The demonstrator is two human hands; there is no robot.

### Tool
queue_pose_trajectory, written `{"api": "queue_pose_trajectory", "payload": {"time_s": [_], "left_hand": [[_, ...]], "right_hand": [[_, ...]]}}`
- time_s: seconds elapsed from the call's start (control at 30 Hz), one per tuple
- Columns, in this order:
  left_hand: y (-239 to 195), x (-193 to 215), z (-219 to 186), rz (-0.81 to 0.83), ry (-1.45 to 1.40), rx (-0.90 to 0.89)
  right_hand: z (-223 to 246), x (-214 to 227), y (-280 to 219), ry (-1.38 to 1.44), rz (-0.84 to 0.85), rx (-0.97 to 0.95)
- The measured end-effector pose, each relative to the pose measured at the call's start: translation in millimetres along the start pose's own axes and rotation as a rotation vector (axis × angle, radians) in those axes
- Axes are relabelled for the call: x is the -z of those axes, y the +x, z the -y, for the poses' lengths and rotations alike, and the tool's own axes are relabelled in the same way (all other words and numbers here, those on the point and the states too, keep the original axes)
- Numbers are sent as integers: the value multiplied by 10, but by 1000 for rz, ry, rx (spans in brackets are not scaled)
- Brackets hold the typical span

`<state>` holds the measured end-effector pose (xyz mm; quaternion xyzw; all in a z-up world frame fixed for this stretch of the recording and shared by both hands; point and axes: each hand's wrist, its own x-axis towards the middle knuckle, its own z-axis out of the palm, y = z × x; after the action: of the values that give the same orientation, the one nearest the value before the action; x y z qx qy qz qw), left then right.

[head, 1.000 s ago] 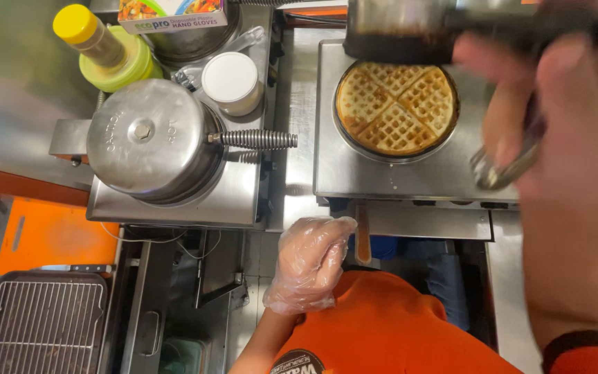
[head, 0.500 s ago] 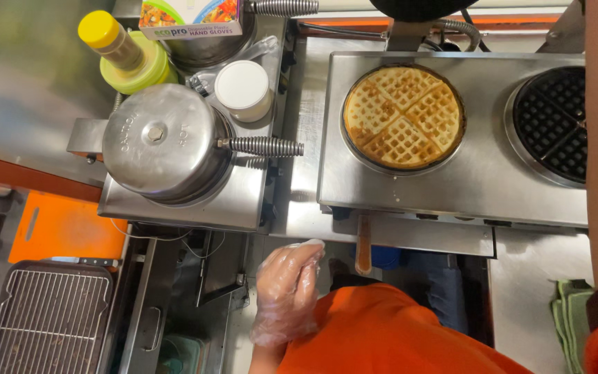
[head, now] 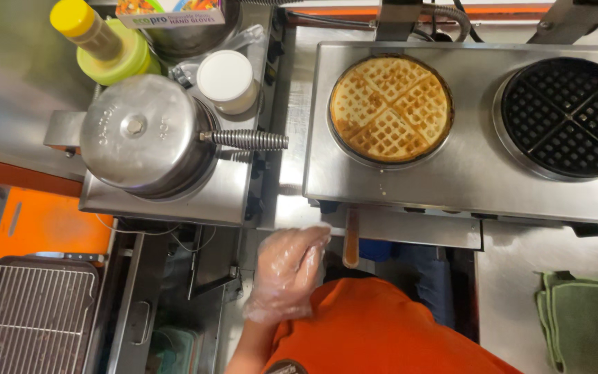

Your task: The person removes a cooked waffle from a waffle iron and places it on a wire rack. They spread a chocolate-hazelnut spread over the waffle, fold it in half, and place it into an orange paper sleeve.

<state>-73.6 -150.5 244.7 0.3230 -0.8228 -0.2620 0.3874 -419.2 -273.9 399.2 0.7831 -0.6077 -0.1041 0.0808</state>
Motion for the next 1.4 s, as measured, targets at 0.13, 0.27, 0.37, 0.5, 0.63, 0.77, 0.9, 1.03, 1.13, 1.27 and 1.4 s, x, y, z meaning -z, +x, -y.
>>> {"api": "queue_pose_trajectory", "payload": {"time_s": [0.13,0.27,0.37,0.5,0.63,0.77,0.9,1.03,1.13,1.27,1.4], "left_hand": [[257,11,80,-11,19,-118],[568,-53,112,-107,220,-196],[844,-180,136,-127,222,-215],[1185,-420,219,-119,235,-269],[1367,-551,271,-7,198,-270],[1419,-595,260,4,235,-305],[1587,-735,184,374,459,-120],[1691,-952,129,481,471,-10],[1720,-1095,228,357,506,-95],[1724,-1195,326,327,578,-116],[1772,-1193,258,467,640,-7]], "right_hand": [[-40,-149,-232,-78,2,15],[-44,-345,-614,-398,-127,138],[65,-332,-878,-643,-208,214],[373,-138,-1049,-772,-88,218],[553,-28,-1010,-736,-52,262],[610,-107,-942,-759,-54,287],[568,-123,-888,-745,-51,307],[541,-6,-930,-788,-46,233],[523,47,-970,-775,-36,194],[505,-50,-983,-771,-135,190],[563,-173,-943,-757,-131,230]]}}
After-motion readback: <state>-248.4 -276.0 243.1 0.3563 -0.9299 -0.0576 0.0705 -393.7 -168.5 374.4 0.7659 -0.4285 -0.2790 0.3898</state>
